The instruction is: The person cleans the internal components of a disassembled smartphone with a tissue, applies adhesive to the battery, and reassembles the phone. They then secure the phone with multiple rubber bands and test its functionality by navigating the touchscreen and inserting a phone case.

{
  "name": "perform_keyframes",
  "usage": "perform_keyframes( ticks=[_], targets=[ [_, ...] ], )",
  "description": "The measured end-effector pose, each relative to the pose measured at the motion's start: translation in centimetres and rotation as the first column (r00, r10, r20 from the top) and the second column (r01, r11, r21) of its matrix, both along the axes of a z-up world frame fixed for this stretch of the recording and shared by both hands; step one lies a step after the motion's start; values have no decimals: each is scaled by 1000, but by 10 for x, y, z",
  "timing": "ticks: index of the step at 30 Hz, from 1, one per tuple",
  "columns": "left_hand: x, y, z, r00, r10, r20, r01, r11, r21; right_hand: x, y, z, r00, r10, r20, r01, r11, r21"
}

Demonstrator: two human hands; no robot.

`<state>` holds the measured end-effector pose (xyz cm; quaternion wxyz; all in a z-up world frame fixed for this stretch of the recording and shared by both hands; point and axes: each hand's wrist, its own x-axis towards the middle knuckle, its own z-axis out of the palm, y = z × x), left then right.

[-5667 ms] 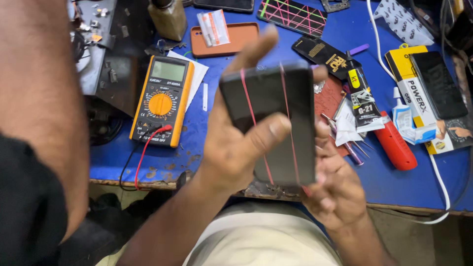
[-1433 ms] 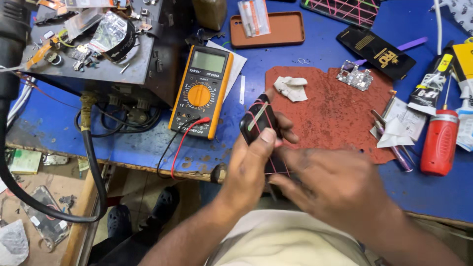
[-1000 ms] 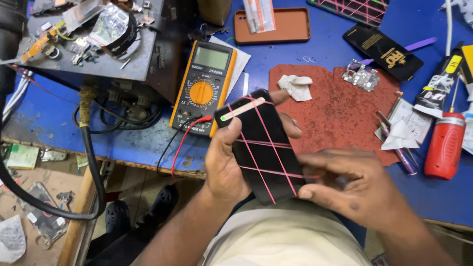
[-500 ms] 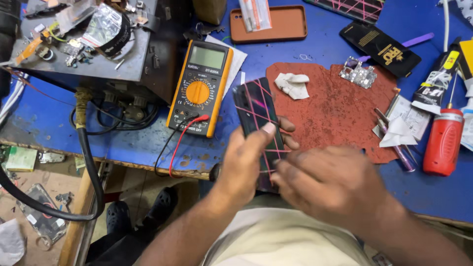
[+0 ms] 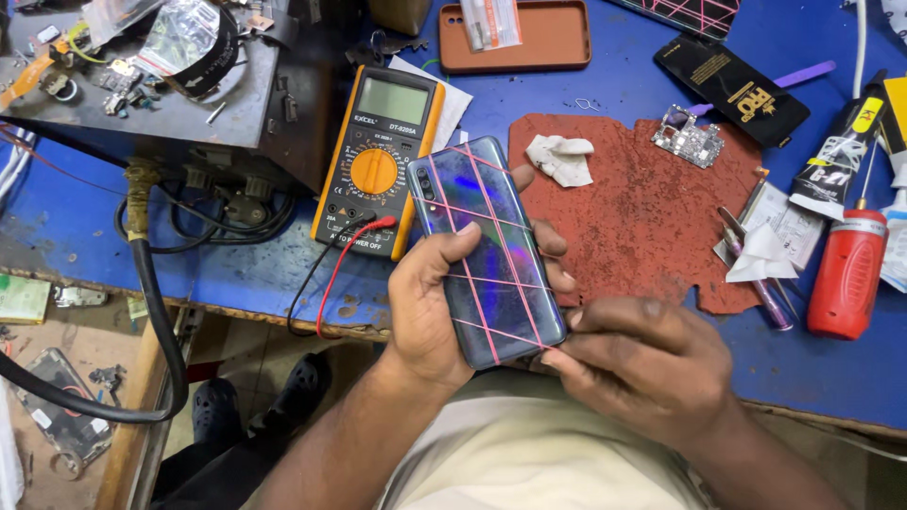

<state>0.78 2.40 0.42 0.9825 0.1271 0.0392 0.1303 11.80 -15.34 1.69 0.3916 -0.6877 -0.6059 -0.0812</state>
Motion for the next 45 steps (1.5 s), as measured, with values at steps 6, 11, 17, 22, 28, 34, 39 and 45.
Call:
perform_keyframes(
  ticks=[6, 11, 17, 22, 28, 34, 39, 45],
  targets=[
    [-3, -7, -11, 996, -34, 85, 48, 984, -170, -15, -5, -37, 998, 37, -53, -31, 993, 112],
    [-16, -1, -11, 998, 69, 15, -68, 997, -46, 1, 2, -14, 991, -12, 133, -2, 994, 105],
    [-32, 9, -16, 979, 193, -65, -158, 921, 355, 62, 66, 23, 992, -122, -19, 118, 979, -168],
    [-34, 3, -24, 994, 102, 36, -107, 972, 208, 119, 174, 3, 992, 102, -78, -121, 946, -302],
    [-47, 7, -25, 976, -27, 216, 35, 999, -29, 134, 227, -29, 932, 208, 295, -126, 954, -273],
    [-53, 15, -33, 947, -97, 305, 138, 984, -117, 143, 199, -19, 936, 135, 324, 10, 912, -409],
    [-44, 11, -32, 949, -118, 292, 133, 991, -33, 129, 185, -15, 916, 91, 390, 51, 939, -340],
    [-46, 14, -30, 991, 12, 134, -49, 958, 283, 106, 128, 27, 992, -116, -56, 90, 936, -341]
  ],
)
